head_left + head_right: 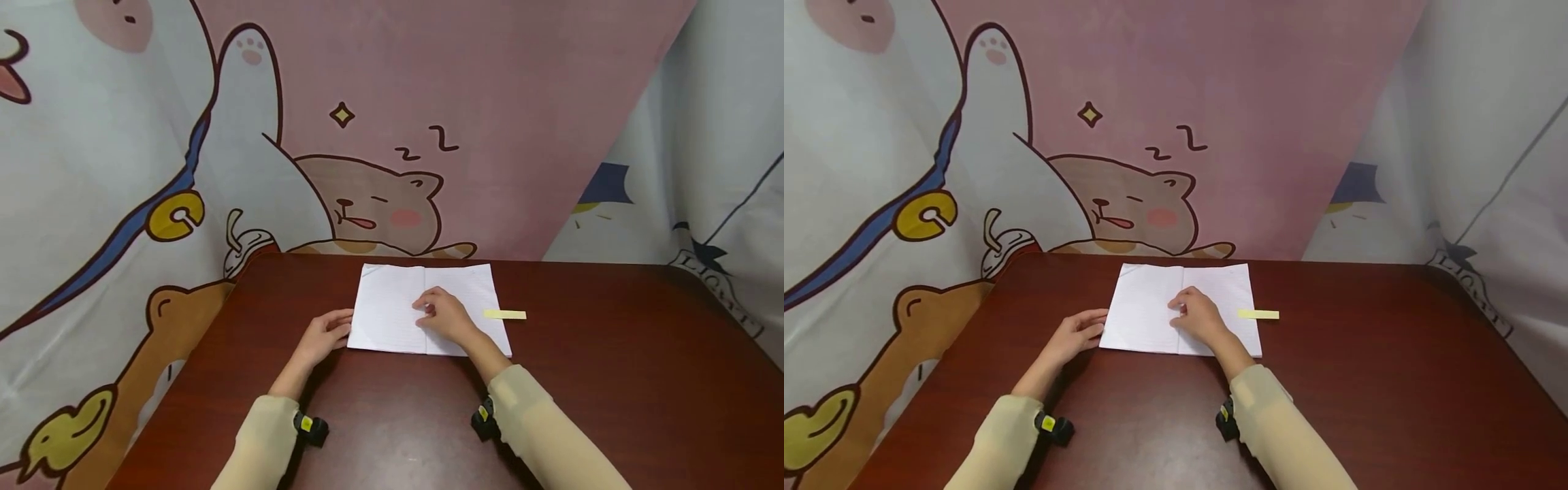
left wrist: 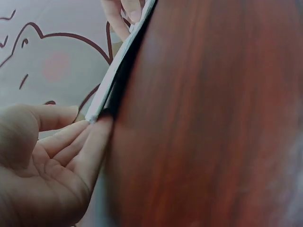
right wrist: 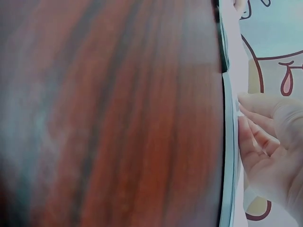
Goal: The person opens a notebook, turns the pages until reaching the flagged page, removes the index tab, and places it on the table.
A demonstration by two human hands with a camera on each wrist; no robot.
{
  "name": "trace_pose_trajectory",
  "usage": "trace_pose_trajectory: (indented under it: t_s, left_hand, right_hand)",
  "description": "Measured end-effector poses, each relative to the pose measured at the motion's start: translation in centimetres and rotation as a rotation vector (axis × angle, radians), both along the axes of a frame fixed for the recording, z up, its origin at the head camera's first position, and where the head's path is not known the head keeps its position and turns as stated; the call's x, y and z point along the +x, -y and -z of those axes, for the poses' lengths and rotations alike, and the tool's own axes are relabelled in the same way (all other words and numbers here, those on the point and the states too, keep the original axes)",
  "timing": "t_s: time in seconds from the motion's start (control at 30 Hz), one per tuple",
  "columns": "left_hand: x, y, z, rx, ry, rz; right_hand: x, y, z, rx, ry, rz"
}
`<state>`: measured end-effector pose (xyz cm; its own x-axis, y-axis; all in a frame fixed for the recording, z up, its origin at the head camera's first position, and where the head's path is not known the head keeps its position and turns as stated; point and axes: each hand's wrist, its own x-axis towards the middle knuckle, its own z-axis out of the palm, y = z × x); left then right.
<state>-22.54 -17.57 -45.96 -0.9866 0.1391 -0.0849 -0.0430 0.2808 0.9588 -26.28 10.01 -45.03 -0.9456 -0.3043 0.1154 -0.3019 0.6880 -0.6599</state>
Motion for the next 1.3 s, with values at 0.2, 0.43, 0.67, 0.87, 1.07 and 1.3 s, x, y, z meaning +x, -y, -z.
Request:
trace_pose_trajectory:
  t_s: [0.2,0.43,0.67,0.87,1.07,1.3]
  left_hand:
    - [0.4,0.2,-1.5,-0.122,-0.028,0.016]
    - [0.3,-0.1,-3.1,-0.244,-0.091,-0.001]
    - [-0.2,-2.5,-4.3,-0.358,-0.194,0.014]
    - [-0.7,-5.0,-4.8,-0.338,-0.255,0.052]
    - [-1.3,-7.3,-4.2,-0.299,-0.276,0.093]
    - [-1.7,-9.7,-3.7,-0.261,-0.313,0.137]
  right_hand:
    - [-0.1,-0.7,-0.3,-0.092,0.03,-0.003]
    - [-0.6,-2.8,-0.4,-0.155,0.048,0.028]
    - [-0.8,-5.6,-0.9,-0.159,0.049,0.076]
    - [-0.6,-7.7,-1.7,-0.12,0.037,0.151]
    - [-0.4,-10.0,-2.1,-0.084,-0.005,0.216]
    - [0.5,-12.2,-2.1,-0.037,-0.009,0.32]
